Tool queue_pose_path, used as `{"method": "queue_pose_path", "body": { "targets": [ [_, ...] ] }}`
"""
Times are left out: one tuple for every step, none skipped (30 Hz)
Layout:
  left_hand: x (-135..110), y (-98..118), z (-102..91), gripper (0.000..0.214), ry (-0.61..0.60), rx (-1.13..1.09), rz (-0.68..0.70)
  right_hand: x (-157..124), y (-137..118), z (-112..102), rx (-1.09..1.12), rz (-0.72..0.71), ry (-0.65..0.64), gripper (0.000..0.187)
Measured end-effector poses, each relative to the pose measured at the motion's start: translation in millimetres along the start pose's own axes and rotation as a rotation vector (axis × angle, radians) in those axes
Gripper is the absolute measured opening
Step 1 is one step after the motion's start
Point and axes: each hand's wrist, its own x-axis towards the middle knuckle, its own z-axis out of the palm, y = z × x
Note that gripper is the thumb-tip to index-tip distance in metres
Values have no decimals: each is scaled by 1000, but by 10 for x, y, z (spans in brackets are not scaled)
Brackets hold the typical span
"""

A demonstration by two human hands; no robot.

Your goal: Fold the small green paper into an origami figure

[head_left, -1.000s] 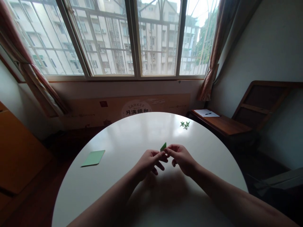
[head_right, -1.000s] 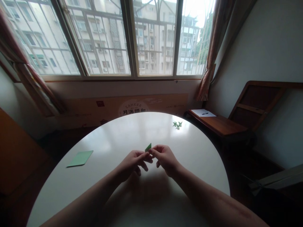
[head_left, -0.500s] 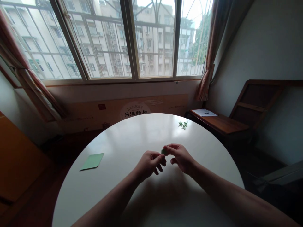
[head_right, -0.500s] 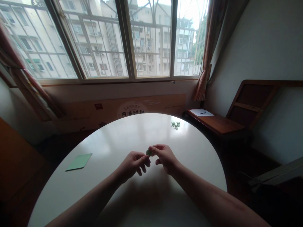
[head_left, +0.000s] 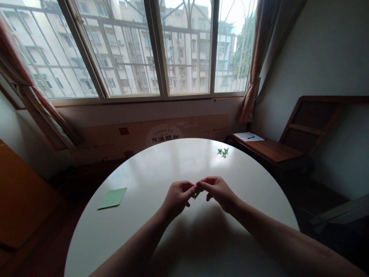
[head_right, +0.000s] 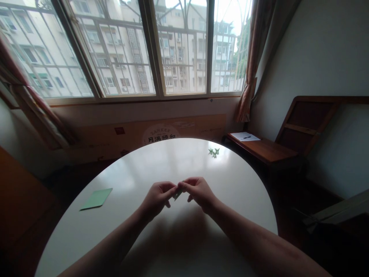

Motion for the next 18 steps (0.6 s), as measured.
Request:
{"method": "queue_pose_path", "body": {
  "targets": [
    [-1, 7, -8, 36, 15, -13, -1, -1, -2, -3, -1, 8, -11, 34],
    [-2, 15, -18, 35, 30, -27, -5, -1, -4, -6, -2, 20, -22, 34],
    [-3, 22, -27, 34, 46, -39, -12, -1, -5, -9, -4, 34, -34, 36],
    [-3, 27, -35, 33, 58, -50, -21, 1, -3, -10, -8, 47, -42, 38],
    [-3, 29, -41, 32, 67, -60, -33, 3, 1, -10, -14, 58, -49, 39],
    [-2, 26, -44, 32, 70, -67, -46, 6, 7, -8, -24, 63, -53, 39],
    [1, 16, -44, 32, 68, -73, -59, 11, 16, -4, -38, 64, -56, 38],
    [6, 1, -42, 32, 65, -77, -72, 18, 25, 0, -52, 63, -57, 38],
    [15, -21, -39, 32, 62, -81, -81, 26, 36, 4, -65, 61, -57, 38],
    [28, -46, -36, 32, 58, -83, -87, 36, 46, 7, -79, 59, -57, 38],
    [43, -74, -35, 33, 53, -86, -91, 47, 56, 8, -91, 57, -56, 38],
    [60, -103, -36, 34, 47, -88, -93, 60, 65, 8, -100, 56, -50, 38],
    [78, -131, -39, 36, 40, -91, -93, 73, 75, 5, -105, 54, -41, 38],
    [96, -157, -43, 39, 34, -94, -91, 86, 85, 2, -108, 53, -30, 38],
    [114, -181, -49, 42, 33, -98, -89, 98, 96, -2, -109, 54, -15, 38],
    [131, -205, -54, 46, 43, -100, -84, 109, 109, -5, -106, 56, 2, 38],
    [149, -230, -58, 48, 60, -100, -76, 120, 123, -8, -100, 59, 18, 37],
    [168, -256, -60, 50, 83, -95, -66, 131, 139, -11, -92, 63, 30, 36]
  ]
}}
